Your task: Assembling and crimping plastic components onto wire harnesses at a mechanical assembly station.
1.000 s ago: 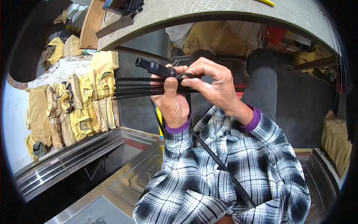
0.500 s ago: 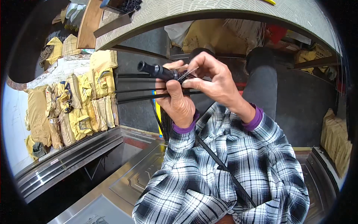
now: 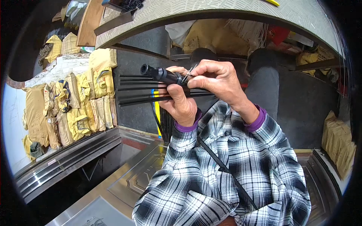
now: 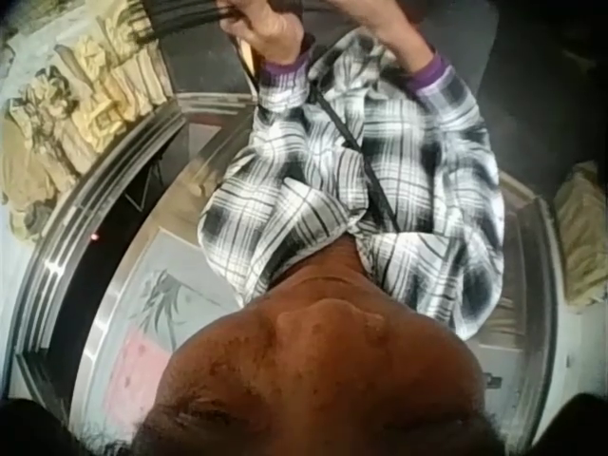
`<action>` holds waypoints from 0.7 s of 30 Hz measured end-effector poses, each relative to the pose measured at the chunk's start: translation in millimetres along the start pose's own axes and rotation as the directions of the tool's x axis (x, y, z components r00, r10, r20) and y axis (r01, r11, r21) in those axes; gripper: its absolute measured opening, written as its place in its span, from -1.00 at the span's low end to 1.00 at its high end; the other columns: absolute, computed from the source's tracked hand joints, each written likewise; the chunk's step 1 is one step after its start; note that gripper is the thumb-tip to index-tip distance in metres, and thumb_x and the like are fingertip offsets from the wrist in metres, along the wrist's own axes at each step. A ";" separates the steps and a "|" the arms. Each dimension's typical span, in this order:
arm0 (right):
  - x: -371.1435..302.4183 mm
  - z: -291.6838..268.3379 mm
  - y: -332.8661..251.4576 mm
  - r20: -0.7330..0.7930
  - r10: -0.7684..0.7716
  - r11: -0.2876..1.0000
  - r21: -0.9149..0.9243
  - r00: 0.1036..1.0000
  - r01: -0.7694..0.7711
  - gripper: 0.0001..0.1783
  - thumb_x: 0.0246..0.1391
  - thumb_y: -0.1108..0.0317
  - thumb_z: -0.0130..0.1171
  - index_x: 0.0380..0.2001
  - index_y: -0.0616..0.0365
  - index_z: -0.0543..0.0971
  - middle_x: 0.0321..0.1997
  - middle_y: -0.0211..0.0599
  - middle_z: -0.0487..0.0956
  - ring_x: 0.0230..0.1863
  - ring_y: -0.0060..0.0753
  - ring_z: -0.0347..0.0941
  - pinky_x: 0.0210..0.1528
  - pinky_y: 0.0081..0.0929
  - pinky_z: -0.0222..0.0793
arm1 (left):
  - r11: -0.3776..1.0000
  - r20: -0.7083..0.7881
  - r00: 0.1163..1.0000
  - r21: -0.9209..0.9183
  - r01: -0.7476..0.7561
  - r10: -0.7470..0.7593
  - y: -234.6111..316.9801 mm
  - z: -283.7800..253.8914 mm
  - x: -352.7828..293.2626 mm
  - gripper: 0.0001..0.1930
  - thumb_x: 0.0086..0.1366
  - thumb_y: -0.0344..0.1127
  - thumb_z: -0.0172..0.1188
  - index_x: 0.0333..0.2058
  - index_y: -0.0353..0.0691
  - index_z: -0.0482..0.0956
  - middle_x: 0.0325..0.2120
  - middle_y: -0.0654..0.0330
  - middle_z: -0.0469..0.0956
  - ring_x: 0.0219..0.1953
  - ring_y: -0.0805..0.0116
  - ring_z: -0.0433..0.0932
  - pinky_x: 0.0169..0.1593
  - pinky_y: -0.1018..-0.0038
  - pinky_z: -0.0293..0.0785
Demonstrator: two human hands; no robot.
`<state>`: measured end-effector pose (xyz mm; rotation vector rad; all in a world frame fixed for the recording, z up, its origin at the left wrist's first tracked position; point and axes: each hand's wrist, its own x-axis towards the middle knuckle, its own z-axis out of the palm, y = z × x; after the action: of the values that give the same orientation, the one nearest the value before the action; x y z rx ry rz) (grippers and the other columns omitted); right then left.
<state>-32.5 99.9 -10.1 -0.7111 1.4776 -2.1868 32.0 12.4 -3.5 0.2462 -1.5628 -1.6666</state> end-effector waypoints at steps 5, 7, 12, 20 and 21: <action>-7.4 6.7 -5.9 -0.023 0.056 0.996 0.076 0.998 -0.054 -0.82 -0.23 0.54 0.29 -0.48 0.26 0.50 -0.53 -0.51 0.46 -0.47 -0.77 0.35 -0.46 -0.77 0.26 | 0.996 0.057 0.998 0.089 -0.020 0.015 8.0 -1.4 1.3 -0.44 0.21 0.18 -0.09 -0.30 -0.35 0.33 -0.40 0.14 0.36 -0.36 0.41 0.36 -0.23 0.50 0.31; -16.8 10.4 -5.8 -0.058 -0.015 0.999 -0.031 0.998 0.013 -0.77 -0.22 0.55 0.28 -0.44 0.23 0.45 -0.51 -0.49 0.43 -0.47 -0.77 0.32 -0.44 -0.76 0.25 | 0.997 0.136 0.991 0.067 -0.029 0.020 5.7 -0.5 -0.9 -0.44 0.23 0.20 -0.15 -0.33 -0.32 0.31 -0.42 0.16 0.30 -0.38 0.41 0.31 -0.25 0.50 0.27; -21.8 9.5 2.7 -0.018 -0.215 0.964 -0.167 0.976 0.209 -0.72 -0.24 0.44 0.32 -0.49 0.20 0.39 -0.46 -0.41 0.35 -0.39 -0.61 0.27 -0.34 -0.62 0.22 | 0.987 0.203 0.976 0.122 -0.106 0.080 6.3 3.6 -2.7 -0.40 0.15 0.31 -0.18 -0.39 -0.26 0.22 -0.47 0.22 0.19 -0.42 0.44 0.21 -0.28 0.49 0.21; -18.3 8.1 14.4 0.059 -0.070 0.966 0.253 0.996 0.053 -0.56 -0.30 0.44 0.37 -0.33 0.16 0.35 -0.31 -0.43 0.30 -0.24 -0.61 0.26 -0.16 -0.63 0.25 | 0.994 0.214 0.973 0.050 -0.101 0.088 3.6 2.6 -7.1 -0.43 0.19 0.27 -0.19 -0.40 -0.24 0.22 -0.48 0.23 0.17 -0.42 0.45 0.20 -0.29 0.51 0.21; -17.6 8.1 13.5 0.084 -0.032 0.954 0.300 0.996 0.006 -0.52 -0.30 0.45 0.38 -0.29 0.15 0.34 -0.31 -0.46 0.30 -0.25 -0.65 0.25 -0.16 -0.65 0.25 | 0.994 0.215 0.973 0.051 -0.099 0.086 3.6 3.0 -7.5 -0.43 0.19 0.27 -0.19 -0.40 -0.24 0.22 -0.48 0.23 0.17 -0.42 0.45 0.20 -0.29 0.51 0.21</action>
<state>-13.0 99.5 -23.4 -0.7073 1.0666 -2.2942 36.4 20.0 -2.5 0.0261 -1.7584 -1.6156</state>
